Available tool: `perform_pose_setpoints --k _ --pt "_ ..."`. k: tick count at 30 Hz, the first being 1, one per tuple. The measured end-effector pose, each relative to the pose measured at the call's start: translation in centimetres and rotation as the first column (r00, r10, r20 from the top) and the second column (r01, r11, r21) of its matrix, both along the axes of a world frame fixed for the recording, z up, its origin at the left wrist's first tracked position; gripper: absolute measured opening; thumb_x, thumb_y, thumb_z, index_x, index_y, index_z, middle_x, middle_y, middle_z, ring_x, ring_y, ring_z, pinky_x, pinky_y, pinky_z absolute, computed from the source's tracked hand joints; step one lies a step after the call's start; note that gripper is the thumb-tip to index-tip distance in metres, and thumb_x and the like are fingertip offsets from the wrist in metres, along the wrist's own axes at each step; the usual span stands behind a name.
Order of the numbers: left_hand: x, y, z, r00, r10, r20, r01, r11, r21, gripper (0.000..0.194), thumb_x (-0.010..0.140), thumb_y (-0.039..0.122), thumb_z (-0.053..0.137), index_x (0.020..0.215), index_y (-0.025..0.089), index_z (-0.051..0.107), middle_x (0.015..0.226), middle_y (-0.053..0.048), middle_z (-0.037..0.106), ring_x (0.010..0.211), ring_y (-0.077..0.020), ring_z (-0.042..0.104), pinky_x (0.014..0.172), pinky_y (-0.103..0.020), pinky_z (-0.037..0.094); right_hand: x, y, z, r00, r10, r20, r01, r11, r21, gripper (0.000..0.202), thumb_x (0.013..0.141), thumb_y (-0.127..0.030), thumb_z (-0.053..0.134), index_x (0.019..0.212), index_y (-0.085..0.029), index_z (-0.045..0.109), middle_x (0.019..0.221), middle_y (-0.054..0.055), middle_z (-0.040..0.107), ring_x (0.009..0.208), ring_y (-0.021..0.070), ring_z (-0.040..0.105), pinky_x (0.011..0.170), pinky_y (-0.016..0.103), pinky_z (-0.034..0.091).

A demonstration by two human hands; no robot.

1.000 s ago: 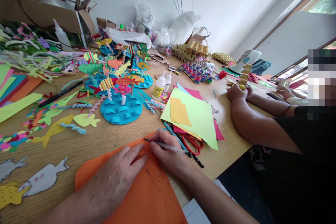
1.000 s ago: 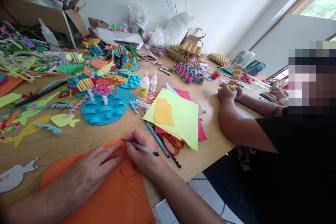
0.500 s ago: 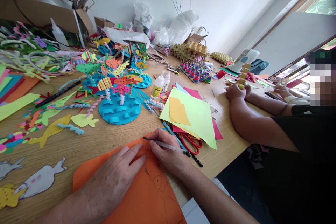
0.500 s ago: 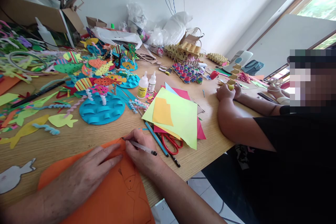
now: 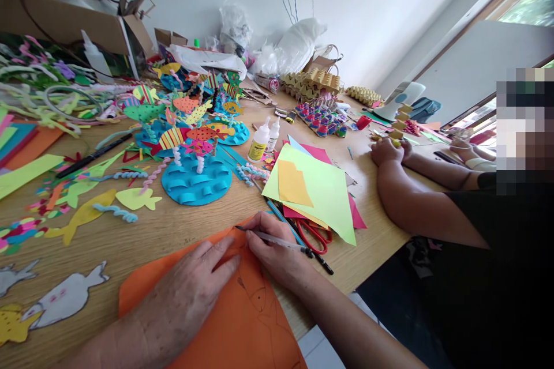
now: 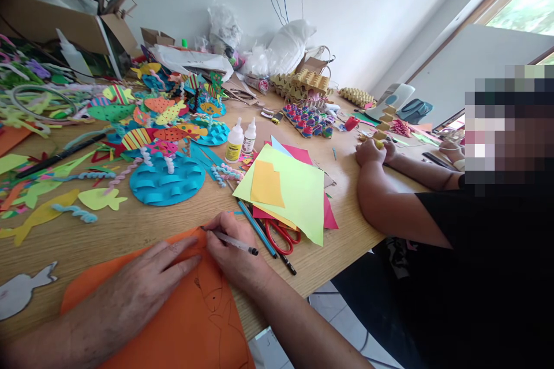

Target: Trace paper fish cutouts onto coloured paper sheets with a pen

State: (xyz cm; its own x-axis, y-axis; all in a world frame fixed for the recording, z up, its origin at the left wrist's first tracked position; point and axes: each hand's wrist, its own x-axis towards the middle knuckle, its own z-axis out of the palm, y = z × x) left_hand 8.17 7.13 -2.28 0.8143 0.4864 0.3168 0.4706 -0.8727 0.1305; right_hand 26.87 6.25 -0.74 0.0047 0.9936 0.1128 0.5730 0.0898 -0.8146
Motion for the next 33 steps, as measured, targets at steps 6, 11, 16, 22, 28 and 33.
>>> perform_pose_setpoints --k 6,11,16,22,28,33 --pt "0.04 -0.05 0.00 1.000 -0.011 0.009 0.011 0.999 0.034 0.048 0.075 -0.004 0.033 0.108 0.015 0.062 0.117 -0.013 0.062 0.099 -0.0240 0.063 0.082 -0.037 0.056 0.02 -0.02 0.03 1.000 0.008 -0.009 -0.008 1.000 0.011 0.012 0.071 -0.010 0.047 0.072 -0.019 0.055 0.060 -0.004 0.051 0.054 0.0100 0.043 0.051 0.021 0.032" --pt "0.08 -0.17 -0.16 0.999 0.039 -0.006 -0.039 0.999 0.028 0.050 0.074 -0.004 0.032 0.108 0.017 0.062 0.119 -0.010 0.062 0.100 -0.0222 0.062 0.085 -0.036 0.055 0.01 -0.02 0.00 1.000 -0.008 -0.027 0.008 1.000 -0.011 0.012 0.071 -0.011 0.046 0.073 -0.019 0.055 0.060 -0.004 0.052 0.054 0.0104 0.044 0.052 0.022 0.032" --pt "-0.01 0.00 -0.02 0.998 0.015 -0.061 -0.013 1.000 0.018 0.050 0.073 -0.003 0.037 0.112 0.018 0.060 0.120 -0.009 0.061 0.102 -0.0205 0.061 0.087 -0.033 0.055 0.08 0.07 -0.12 1.000 0.001 -0.022 -0.001 1.000 -0.007 0.013 0.071 -0.011 0.047 0.075 -0.018 0.057 0.063 -0.003 0.054 0.057 0.0108 0.047 0.054 0.022 0.034" --pt "0.01 0.06 0.05 0.999 0.010 -0.047 -0.008 0.999 0.051 0.048 0.072 -0.003 0.037 0.109 0.017 0.061 0.120 -0.011 0.061 0.100 -0.0219 0.063 0.084 -0.034 0.056 0.10 0.10 -0.15 1.000 0.005 -0.025 -0.005 1.000 0.003 0.013 0.071 -0.010 0.047 0.073 -0.018 0.056 0.063 -0.003 0.054 0.056 0.0102 0.045 0.053 0.021 0.033" --pt "0.08 -0.02 0.08 0.999 0.011 -0.046 -0.008 0.998 0.059 0.048 0.072 -0.003 0.037 0.108 0.016 0.062 0.117 -0.011 0.063 0.097 -0.0229 0.064 0.082 -0.037 0.057 0.05 0.08 -0.04 1.000 -0.013 -0.019 0.013 1.000 0.007 0.011 0.071 -0.011 0.047 0.072 -0.019 0.055 0.060 -0.004 0.052 0.055 0.0106 0.044 0.053 0.022 0.033" --pt "0.08 -0.20 -0.13 0.999 0.027 -0.035 -0.025 0.998 0.050 0.048 0.074 -0.003 0.036 0.108 0.017 0.063 0.120 -0.011 0.062 0.099 -0.0225 0.063 0.084 -0.037 0.057 0.00 0.05 -0.15 1.000 -0.012 -0.026 0.013 1.000 0.005 0.012 0.072 -0.012 0.047 0.075 -0.018 0.057 0.062 -0.003 0.054 0.055 0.0105 0.046 0.052 0.022 0.034"
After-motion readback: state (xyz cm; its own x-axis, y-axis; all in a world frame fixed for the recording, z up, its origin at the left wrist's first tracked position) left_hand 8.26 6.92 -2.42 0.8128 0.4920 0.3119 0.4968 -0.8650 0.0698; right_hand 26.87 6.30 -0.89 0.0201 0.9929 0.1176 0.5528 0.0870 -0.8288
